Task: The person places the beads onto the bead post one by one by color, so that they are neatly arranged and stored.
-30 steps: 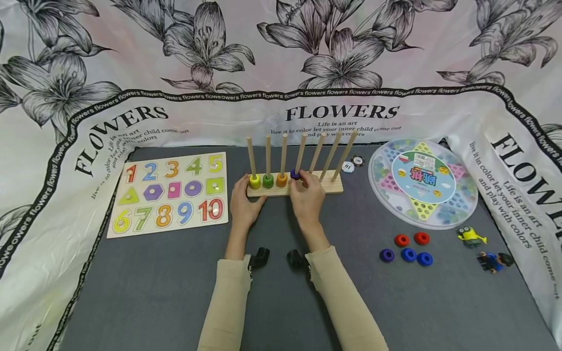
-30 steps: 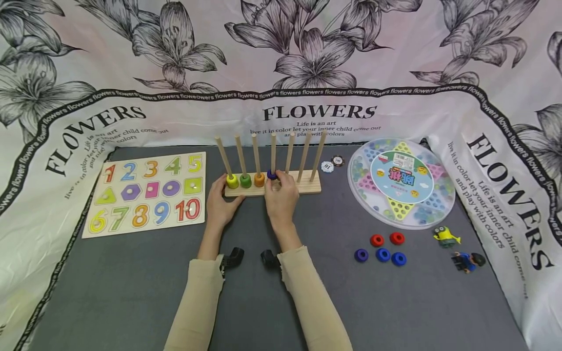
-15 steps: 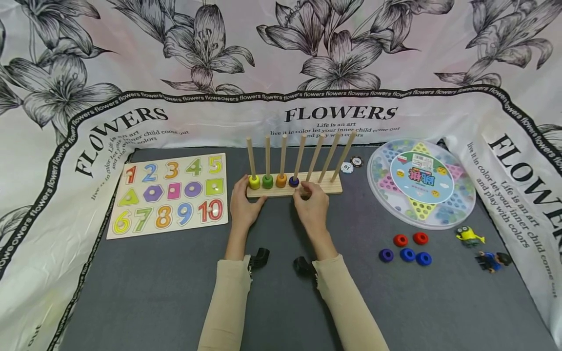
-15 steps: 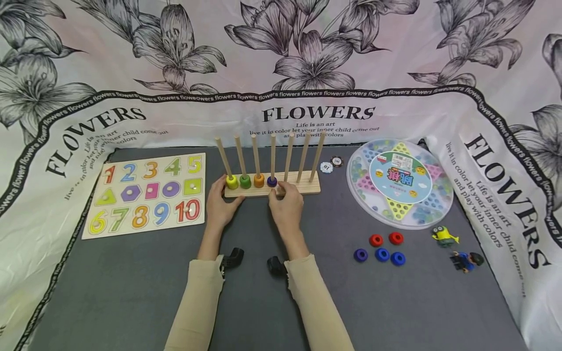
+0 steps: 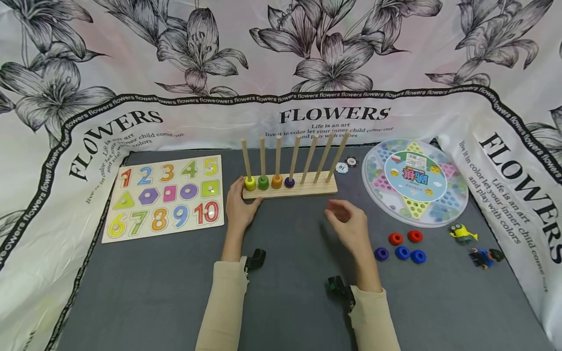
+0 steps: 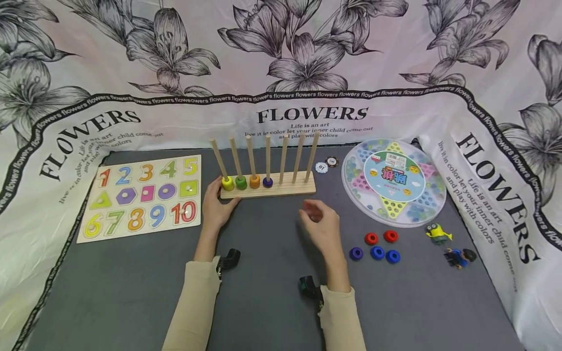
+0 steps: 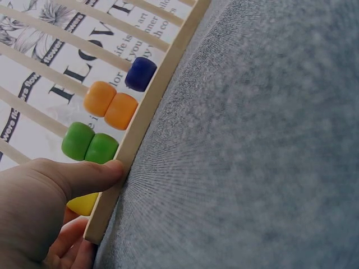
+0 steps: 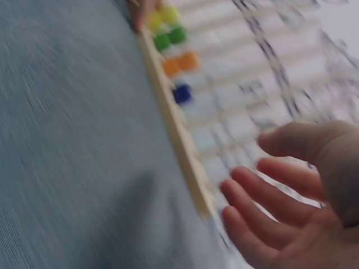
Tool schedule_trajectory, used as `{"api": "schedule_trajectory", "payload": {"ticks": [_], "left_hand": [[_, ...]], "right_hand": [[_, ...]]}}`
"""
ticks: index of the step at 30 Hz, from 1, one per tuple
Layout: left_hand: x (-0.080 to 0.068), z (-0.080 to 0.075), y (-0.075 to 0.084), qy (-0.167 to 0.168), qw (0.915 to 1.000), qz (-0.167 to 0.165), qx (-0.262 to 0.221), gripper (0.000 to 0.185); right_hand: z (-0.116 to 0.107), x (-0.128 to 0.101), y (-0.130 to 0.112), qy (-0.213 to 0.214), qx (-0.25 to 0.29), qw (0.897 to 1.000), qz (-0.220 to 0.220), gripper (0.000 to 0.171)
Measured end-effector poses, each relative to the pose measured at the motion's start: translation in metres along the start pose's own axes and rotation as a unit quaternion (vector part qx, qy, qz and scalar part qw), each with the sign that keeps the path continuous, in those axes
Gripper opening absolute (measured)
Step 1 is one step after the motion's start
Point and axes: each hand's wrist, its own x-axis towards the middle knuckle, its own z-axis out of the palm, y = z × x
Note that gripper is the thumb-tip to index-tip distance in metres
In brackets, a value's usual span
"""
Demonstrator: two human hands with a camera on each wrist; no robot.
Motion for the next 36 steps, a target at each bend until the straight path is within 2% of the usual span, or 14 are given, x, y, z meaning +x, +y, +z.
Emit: {"api": "schedule_trajectory", "payload": {"ticks": [10,16,22,28,32,36], "left_hand": [[-0.001,-0.001,-0.002,0.006,1.0,0.006,-0.002,0.069],[-0.001,-0.001,-0.003,0.005,1.0,0.005,0.0,0.069],[-0.002,-0.001,-0.004,0.006,1.0,0.003,0.004,0.069],[-0.001,0.0,-0.004,0.003,1.0,0.001,0.003,0.07],[-0.001,0.0,-0.003,0.005,1.0,0.004,0.0,0.069],[0.0,-0.001,-0.002,0.006,1.0,0.007,-0.003,0.069]], "right_hand": [[-0.087,-0.046,0.026,-0.074,-0.081,0.994,0.024,0.029],[-0.119,-0.068,0.036,-0.092,-0.146,0.984,0.046,0.037],[-0.12,-0.074,0.039,-0.121,-0.154,0.978,0.073,0.041],[-0.113,-0.071,0.039,-0.112,-0.173,0.975,0.081,0.033],[-0.109,-0.068,0.04,-0.094,-0.17,0.978,0.069,0.028],[-0.1,-0.064,0.042,-0.062,-0.141,0.988,0.033,0.026]]}}
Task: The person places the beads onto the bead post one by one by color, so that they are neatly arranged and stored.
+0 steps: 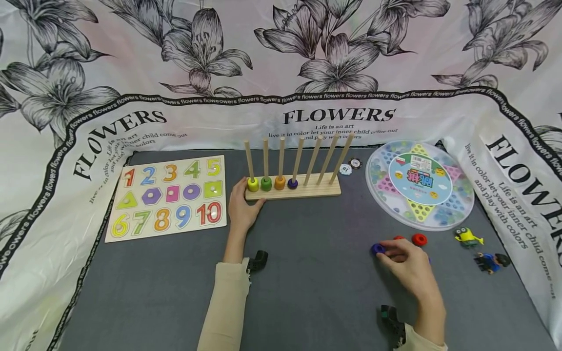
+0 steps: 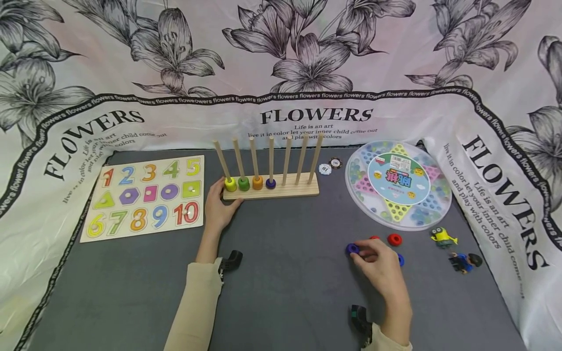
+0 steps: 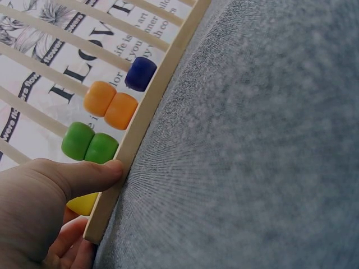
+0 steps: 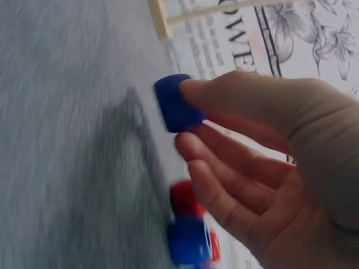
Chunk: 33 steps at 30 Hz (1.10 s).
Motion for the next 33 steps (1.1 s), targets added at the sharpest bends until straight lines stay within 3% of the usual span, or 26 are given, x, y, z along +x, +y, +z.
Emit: {"api": "schedule_trajectory", "payload": {"ticks": [3,6,10,15,19,24,27,33], "left_hand": [[0.0,0.001,0.0,0.001,1.0,0.0,0.002,0.069],[0.0,0.001,-0.001,0.001,1.0,-0.001,0.002,0.069],[0.0,0.002,-0.002,-0.002,1.0,-0.005,-0.003,0.069],[0.001,0.002,-0.002,-0.001,1.0,-0.007,0.001,0.069],[0.001,0.002,-0.001,0.004,1.0,0.003,-0.005,0.068],[-0.001,0.002,-0.003,0.023,0.9991,0.034,-0.012,0.064],[-0.001,0.001,-0.002,0.024,0.9989,0.038,-0.013,0.065],[0.001,0.0,-0.001,0.002,1.0,0.008,-0.006,0.068]], "right_hand": [[0.009,0.009,-0.006,0.027,0.055,0.997,-0.037,0.026],[0.02,0.024,-0.024,0.04,0.132,0.988,-0.067,0.025],[0.032,0.047,-0.072,0.066,0.229,0.966,-0.096,0.025],[0.045,0.082,-0.13,0.144,0.301,0.931,-0.15,0.024],[0.056,0.111,-0.159,0.213,0.315,0.903,-0.201,0.023],[0.068,0.138,-0.19,0.303,0.291,0.877,-0.234,0.022],[0.076,0.148,-0.204,0.338,0.268,0.87,-0.24,0.021],[0.09,0.159,-0.215,0.366,0.222,0.872,-0.239,0.02]]}}
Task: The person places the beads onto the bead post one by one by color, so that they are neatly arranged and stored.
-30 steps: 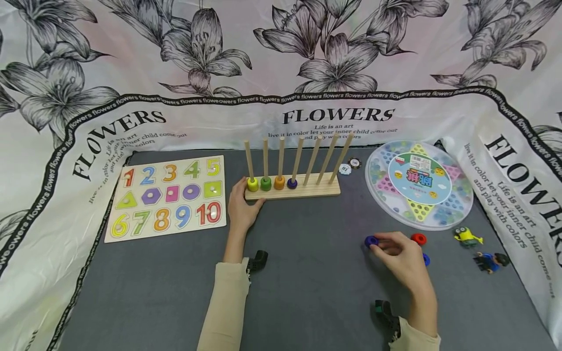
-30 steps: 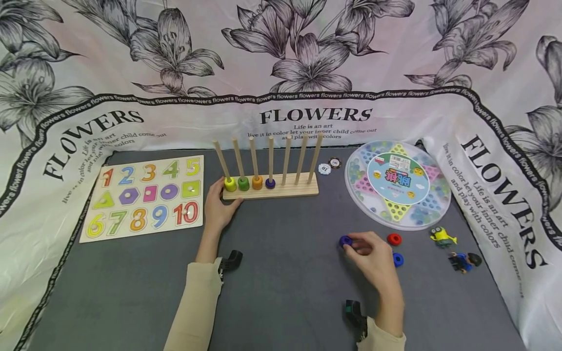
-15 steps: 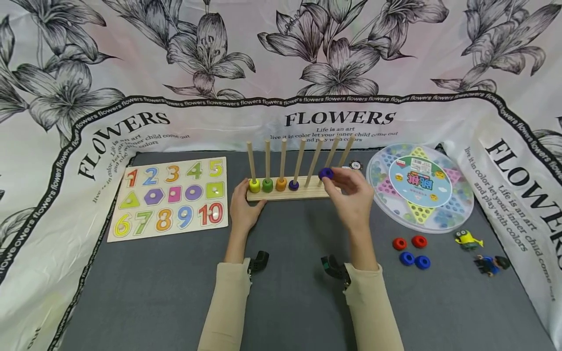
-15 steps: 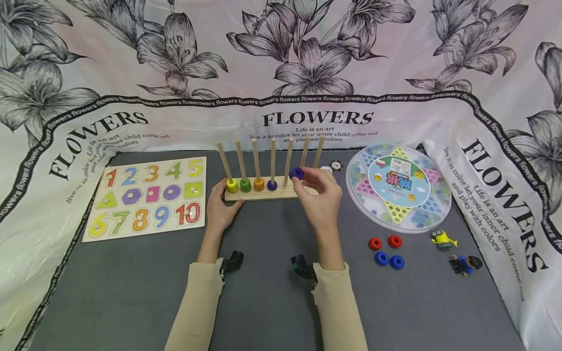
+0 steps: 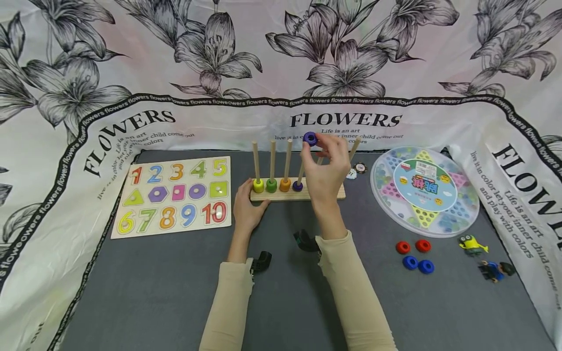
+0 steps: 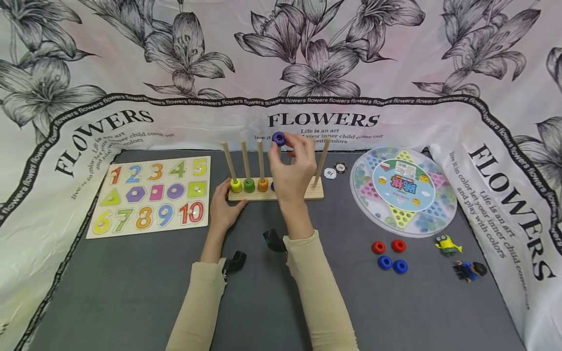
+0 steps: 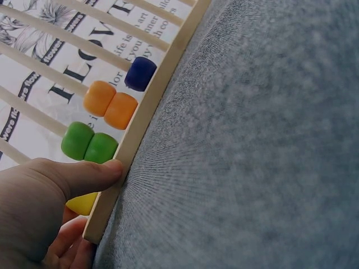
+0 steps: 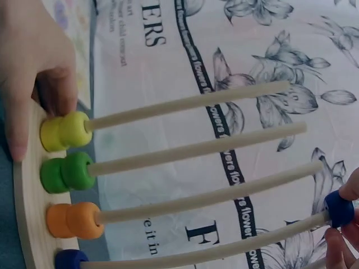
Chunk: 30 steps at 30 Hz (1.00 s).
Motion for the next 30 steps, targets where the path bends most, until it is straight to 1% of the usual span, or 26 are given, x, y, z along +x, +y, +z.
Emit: {"api": "schedule_trajectory", "payload": {"ticks": [4,9,16,18,24,30], "left_hand": [[0.0,0.001,0.0,-0.004,0.9999,-0.007,0.009,0.069],[0.001,0.002,-0.001,0.001,1.0,-0.003,0.005,0.069],[0.002,0.001,-0.001,0.0,0.9999,-0.005,0.01,0.07],[0.001,0.001,-0.001,0.002,0.9999,-0.003,0.012,0.069],[0.001,0.0,0.0,0.001,0.9999,0.0,0.013,0.068],[0.001,0.001,0.0,0.002,0.9999,0.002,0.013,0.067]], "right_hand": [[0.003,-0.003,0.002,0.01,-0.019,1.0,-0.005,0.02],[0.006,-0.007,0.005,0.019,-0.029,0.999,-0.002,0.019],[0.009,-0.021,0.013,0.024,-0.047,0.999,0.007,0.016],[0.009,-0.027,0.017,0.017,-0.054,0.998,0.012,0.015],[0.005,-0.053,0.037,-0.01,-0.065,0.997,0.051,0.015],[0.003,-0.077,0.057,-0.042,-0.096,0.99,0.095,0.017]]}}
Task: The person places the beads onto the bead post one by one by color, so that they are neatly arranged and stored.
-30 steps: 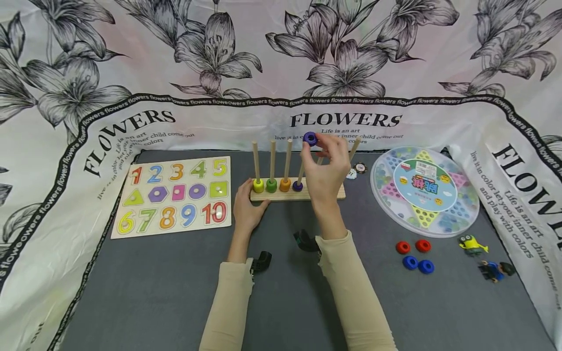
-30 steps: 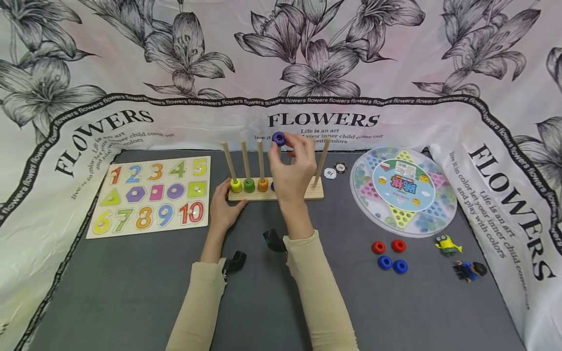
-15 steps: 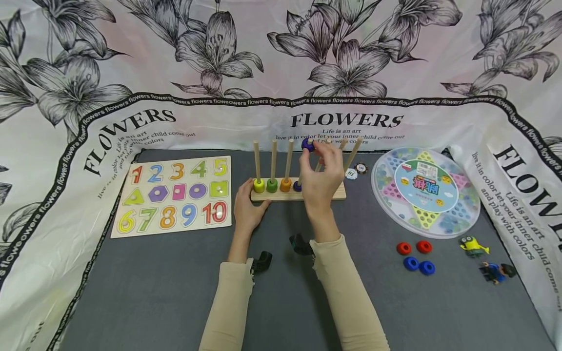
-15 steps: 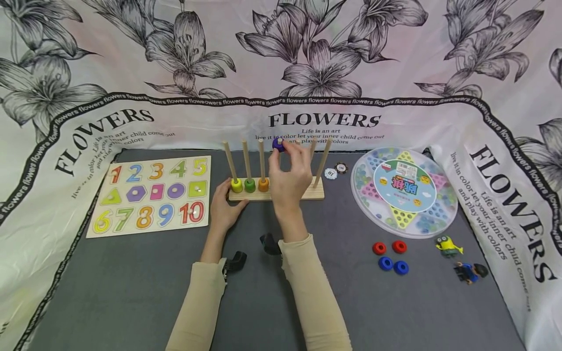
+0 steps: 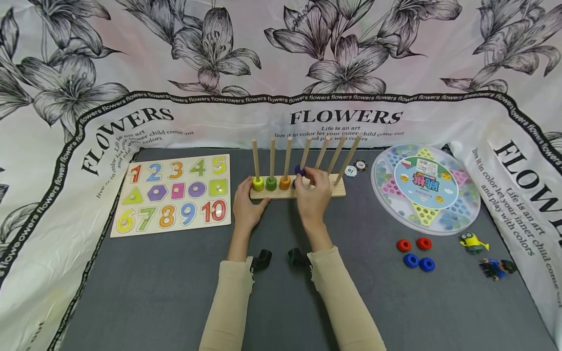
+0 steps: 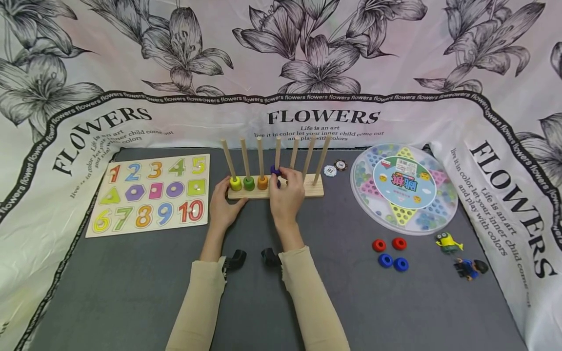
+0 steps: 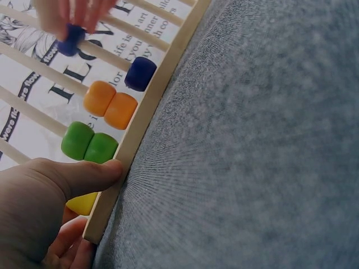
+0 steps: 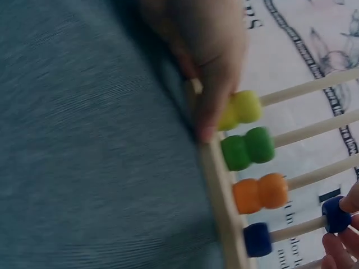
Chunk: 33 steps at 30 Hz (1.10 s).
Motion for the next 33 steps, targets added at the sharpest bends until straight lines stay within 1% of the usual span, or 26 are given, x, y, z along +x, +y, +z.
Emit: {"api": "schedule_trajectory", "payload": {"ticks": [4,7,9,12,14,17,19,21,25,28,30,31,33], "left_hand": [[0.0,0.0,-0.001,-0.001,1.0,0.002,0.001,0.067],[0.0,0.0,-0.001,-0.001,1.0,0.003,0.001,0.068],[-0.001,0.0,-0.002,-0.001,1.0,0.002,0.001,0.068],[-0.003,0.001,-0.003,-0.003,1.0,0.0,0.001,0.068],[-0.002,0.001,-0.004,-0.002,1.0,0.002,0.0,0.068],[-0.001,0.001,-0.003,0.001,1.0,0.004,0.0,0.069],[0.0,0.001,-0.002,0.002,1.0,0.003,-0.002,0.069],[0.0,0.001,-0.001,0.0,1.0,0.0,-0.002,0.069],[0.0,0.001,-0.001,-0.004,1.0,-0.004,-0.003,0.069],[0.0,0.001,-0.002,-0.003,1.0,-0.004,-0.002,0.069],[0.0,0.001,-0.003,-0.002,1.0,-0.004,-0.002,0.069],[0.0,0.002,-0.003,-0.001,1.0,-0.003,-0.003,0.069],[0.0,0.002,-0.003,-0.002,1.0,-0.001,-0.003,0.069]], "right_hand": [[0.0,-0.009,0.009,-0.035,-0.047,0.998,0.025,0.018],[-0.004,-0.014,0.014,-0.064,-0.068,0.994,0.052,0.019],[-0.006,-0.017,0.016,-0.08,-0.065,0.992,0.072,0.019],[-0.011,-0.018,0.02,-0.095,-0.046,0.99,0.089,0.019],[-0.016,-0.015,0.02,-0.095,-0.022,0.991,0.097,0.02],[-0.029,-0.008,0.021,-0.081,0.01,0.991,0.11,0.022],[-0.044,-0.005,0.023,-0.069,0.025,0.99,0.12,0.023],[-0.062,-0.003,0.026,-0.054,0.016,0.99,0.126,0.022],[-0.103,-0.004,0.035,-0.028,-0.033,0.99,0.135,0.022],[-0.136,-0.005,0.04,-0.017,-0.09,0.984,0.154,0.023],[-0.157,-0.005,0.043,-0.01,-0.15,0.974,0.172,0.024],[-0.168,-0.005,0.043,-0.009,-0.182,0.966,0.183,0.026],[-0.189,-0.006,0.043,-0.014,-0.246,0.947,0.208,0.029]]}}
